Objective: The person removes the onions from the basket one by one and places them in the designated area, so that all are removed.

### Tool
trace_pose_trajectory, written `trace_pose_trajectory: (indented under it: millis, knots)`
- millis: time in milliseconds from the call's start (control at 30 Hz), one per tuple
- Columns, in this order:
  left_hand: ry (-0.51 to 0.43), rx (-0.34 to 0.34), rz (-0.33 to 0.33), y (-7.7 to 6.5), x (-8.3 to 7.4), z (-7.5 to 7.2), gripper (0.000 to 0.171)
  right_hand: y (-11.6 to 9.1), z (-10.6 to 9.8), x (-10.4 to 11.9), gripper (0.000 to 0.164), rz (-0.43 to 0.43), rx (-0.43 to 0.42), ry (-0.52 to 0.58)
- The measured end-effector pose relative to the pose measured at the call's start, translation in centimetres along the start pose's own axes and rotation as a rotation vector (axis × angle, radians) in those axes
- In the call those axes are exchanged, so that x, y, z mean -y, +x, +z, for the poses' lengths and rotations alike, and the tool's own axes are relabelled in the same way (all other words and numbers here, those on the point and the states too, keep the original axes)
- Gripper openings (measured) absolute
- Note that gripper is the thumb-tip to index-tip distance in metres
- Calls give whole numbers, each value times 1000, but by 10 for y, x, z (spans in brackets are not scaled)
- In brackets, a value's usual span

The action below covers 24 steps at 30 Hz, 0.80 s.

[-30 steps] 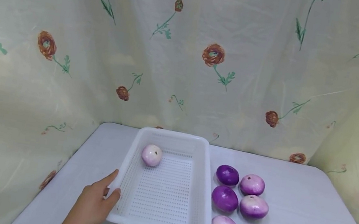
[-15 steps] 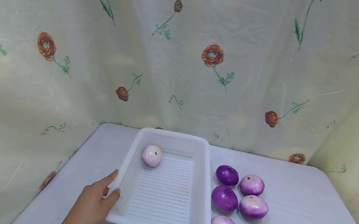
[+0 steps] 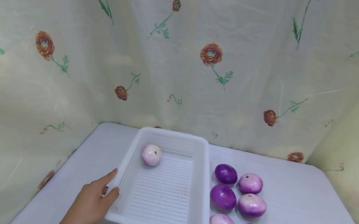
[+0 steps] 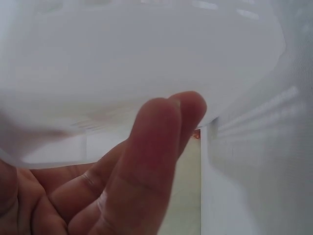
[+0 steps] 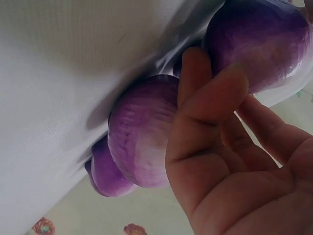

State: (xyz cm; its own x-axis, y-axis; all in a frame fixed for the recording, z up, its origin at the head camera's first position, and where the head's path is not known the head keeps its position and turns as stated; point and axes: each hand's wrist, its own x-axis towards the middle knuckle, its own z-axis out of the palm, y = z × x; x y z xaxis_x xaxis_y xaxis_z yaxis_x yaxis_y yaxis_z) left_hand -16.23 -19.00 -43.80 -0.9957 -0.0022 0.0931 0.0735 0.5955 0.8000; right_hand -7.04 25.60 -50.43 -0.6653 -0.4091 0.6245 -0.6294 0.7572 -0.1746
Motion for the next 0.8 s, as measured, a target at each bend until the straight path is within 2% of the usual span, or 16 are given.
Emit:
trace_pose_trajectory:
  millis: [167, 367, 667, 800]
  knots:
    - [3, -1, -6, 0, 0, 1, 59, -1, 3, -3, 55, -41, -38, 20]
    - [5, -4, -6, -1, -1, 1, 59, -2, 3, -3, 52, -11, -8, 28]
    - [17, -7, -1, -1, -3, 0, 59, -1, 1, -3, 53, -14, -38, 68]
    - [45, -11, -7, -1, -4, -1, 59, -3, 0, -1, 53, 36, -34, 77]
